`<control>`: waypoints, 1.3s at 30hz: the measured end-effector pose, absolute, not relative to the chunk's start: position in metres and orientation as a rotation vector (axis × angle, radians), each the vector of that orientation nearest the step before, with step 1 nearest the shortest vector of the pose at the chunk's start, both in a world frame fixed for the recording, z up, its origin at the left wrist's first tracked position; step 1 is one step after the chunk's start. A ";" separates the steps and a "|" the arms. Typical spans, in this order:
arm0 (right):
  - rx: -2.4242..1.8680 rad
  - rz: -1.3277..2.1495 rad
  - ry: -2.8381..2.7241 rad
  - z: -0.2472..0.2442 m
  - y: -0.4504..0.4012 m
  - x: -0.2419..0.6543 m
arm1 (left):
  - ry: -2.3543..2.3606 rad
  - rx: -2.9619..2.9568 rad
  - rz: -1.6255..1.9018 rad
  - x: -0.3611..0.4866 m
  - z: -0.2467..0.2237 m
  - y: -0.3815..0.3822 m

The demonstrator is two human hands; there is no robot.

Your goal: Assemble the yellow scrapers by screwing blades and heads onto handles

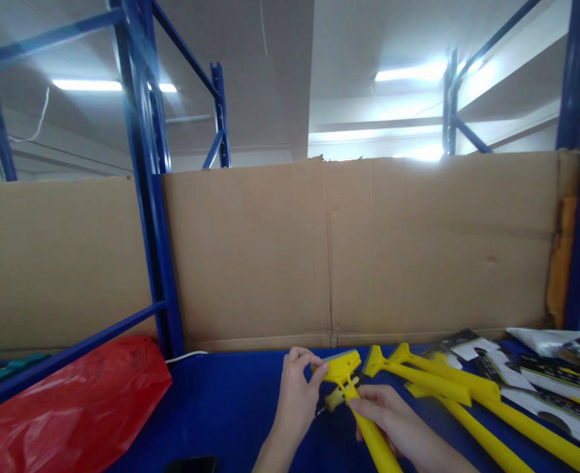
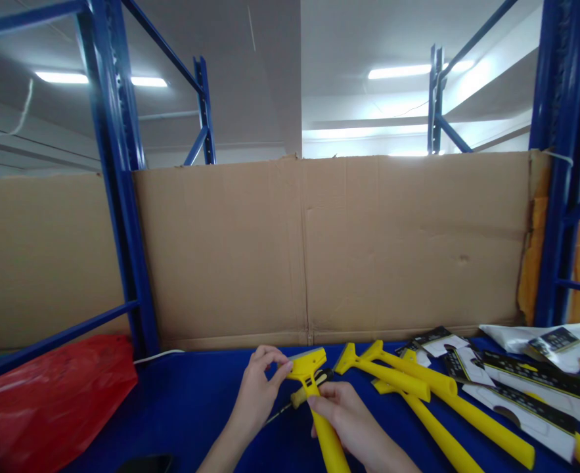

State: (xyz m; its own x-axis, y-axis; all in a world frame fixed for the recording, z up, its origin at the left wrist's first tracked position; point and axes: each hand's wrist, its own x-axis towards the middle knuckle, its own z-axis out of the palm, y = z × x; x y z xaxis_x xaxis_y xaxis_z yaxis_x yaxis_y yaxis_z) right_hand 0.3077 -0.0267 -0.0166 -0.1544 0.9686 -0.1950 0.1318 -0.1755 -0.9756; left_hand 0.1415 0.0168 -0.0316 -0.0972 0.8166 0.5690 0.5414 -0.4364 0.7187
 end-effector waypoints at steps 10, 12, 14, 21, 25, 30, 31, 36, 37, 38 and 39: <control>-1.364 1.431 -1.297 -0.010 -0.030 0.305 | 1.442 1.937 1.583 0.142 -0.032 0.017; -1.366 1.421 -1.300 -0.011 -0.028 0.305 | 1.450 1.938 1.594 0.142 -0.032 0.017; -1.370 1.419 -1.298 -0.011 -0.027 0.305 | 1.467 1.947 1.600 0.142 -0.032 0.016; -1.348 1.384 -1.302 -0.006 -0.030 0.307 | 1.459 2.451 1.530 0.141 -0.032 0.005; -1.349 1.379 -1.292 -0.009 -0.027 0.308 | 1.495 2.681 1.433 0.141 -0.034 0.002; -1.341 1.403 -1.270 -0.013 -0.025 0.308 | 1.537 2.736 1.359 0.140 -0.035 0.002; -1.339 1.404 -1.269 -0.013 -0.025 0.308 | 1.544 2.729 1.366 0.140 -0.034 0.002; -1.328 1.372 -1.288 -0.017 -0.025 0.311 | 1.560 2.719 1.439 0.138 -0.034 0.003; -1.323 1.368 -1.289 -0.018 -0.024 0.312 | 1.568 2.719 1.453 0.138 -0.034 0.003; -1.314 1.366 -1.290 -0.019 -0.023 0.312 | 1.577 2.722 1.464 0.138 -0.034 0.003; -1.303 1.365 -1.294 -0.020 -0.023 0.313 | 1.585 2.729 1.470 0.138 -0.034 0.004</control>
State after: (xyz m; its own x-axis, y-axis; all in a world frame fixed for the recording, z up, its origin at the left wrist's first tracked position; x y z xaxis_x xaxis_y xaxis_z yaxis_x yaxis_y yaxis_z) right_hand 0.3126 -0.0228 -0.0199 -0.1200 0.9833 -0.1370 0.0839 -0.1275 -0.9883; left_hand 0.1381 0.0040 -0.0344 0.2509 0.5525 0.7949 0.8341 -0.5400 0.1121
